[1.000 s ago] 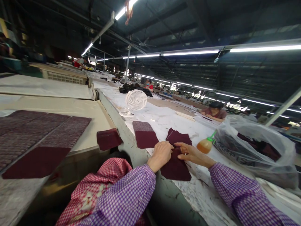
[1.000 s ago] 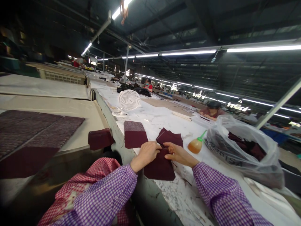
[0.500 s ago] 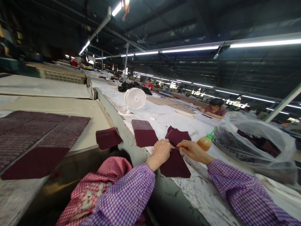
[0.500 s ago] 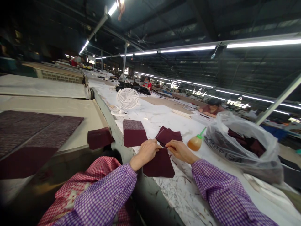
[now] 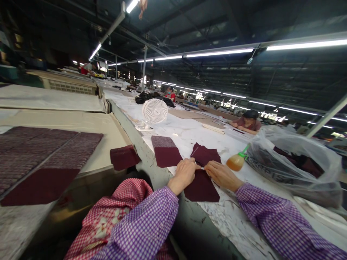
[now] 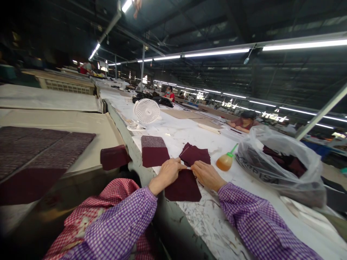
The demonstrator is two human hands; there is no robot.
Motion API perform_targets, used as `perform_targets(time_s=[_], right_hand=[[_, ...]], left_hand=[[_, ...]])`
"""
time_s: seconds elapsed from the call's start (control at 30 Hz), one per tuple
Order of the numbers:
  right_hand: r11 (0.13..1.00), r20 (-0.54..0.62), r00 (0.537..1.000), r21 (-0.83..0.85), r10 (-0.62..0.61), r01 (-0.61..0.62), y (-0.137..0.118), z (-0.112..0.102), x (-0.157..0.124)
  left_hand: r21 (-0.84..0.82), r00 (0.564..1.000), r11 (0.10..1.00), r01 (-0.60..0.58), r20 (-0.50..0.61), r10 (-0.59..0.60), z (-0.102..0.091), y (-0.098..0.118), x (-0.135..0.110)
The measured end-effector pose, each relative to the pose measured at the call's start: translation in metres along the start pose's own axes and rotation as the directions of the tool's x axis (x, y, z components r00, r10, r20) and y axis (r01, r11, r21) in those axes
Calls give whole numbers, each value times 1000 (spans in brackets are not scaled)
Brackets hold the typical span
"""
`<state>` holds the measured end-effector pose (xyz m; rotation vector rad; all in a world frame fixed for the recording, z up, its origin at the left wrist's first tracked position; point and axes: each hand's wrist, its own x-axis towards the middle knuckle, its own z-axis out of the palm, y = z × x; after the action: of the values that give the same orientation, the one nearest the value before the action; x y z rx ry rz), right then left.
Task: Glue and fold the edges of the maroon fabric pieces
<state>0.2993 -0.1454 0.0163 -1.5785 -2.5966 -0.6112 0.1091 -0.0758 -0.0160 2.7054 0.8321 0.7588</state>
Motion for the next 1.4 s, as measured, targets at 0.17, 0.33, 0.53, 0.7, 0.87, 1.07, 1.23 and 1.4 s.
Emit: perform_targets(time_s=[0.17,0.33,0.53,0.7,0.87,1.07,1.23,1.4], right_hand=[[979,48,988,-136,-149,154,3,1,-5],[992,30,997,-98,-74,76,3,-8,-13],[958,-44,992,265,121,-105,-16,-7,-5],[923,4,987,354,159,-150,-23,-3,-5],[925,93,988,350,120,-145,-22,-14,-1],[972,260,965,214,40,-98,-27,-26,9],[993,401,915,77,52,-90,-33,-37,24],[999,477,878,-8,46,-48,-36,-46,37]], left_hand=[[34,999,999,-30,11,30,4,0,0],[43,998,998,-45,34,44,-1,3,-1],[28,999,998,-51,7,51,5,1,0],[14,1000,999,-28,-5,28,-10,-19,-6],[-16,999,1000,14,-50,-15,-30,-37,-22],[-55,996,998,29,-83,-34,-29,-41,-26],[-78,993,997,-7,-120,-2,-31,-54,-29],[-117,992,993,16,-122,-31,-40,-56,-33]])
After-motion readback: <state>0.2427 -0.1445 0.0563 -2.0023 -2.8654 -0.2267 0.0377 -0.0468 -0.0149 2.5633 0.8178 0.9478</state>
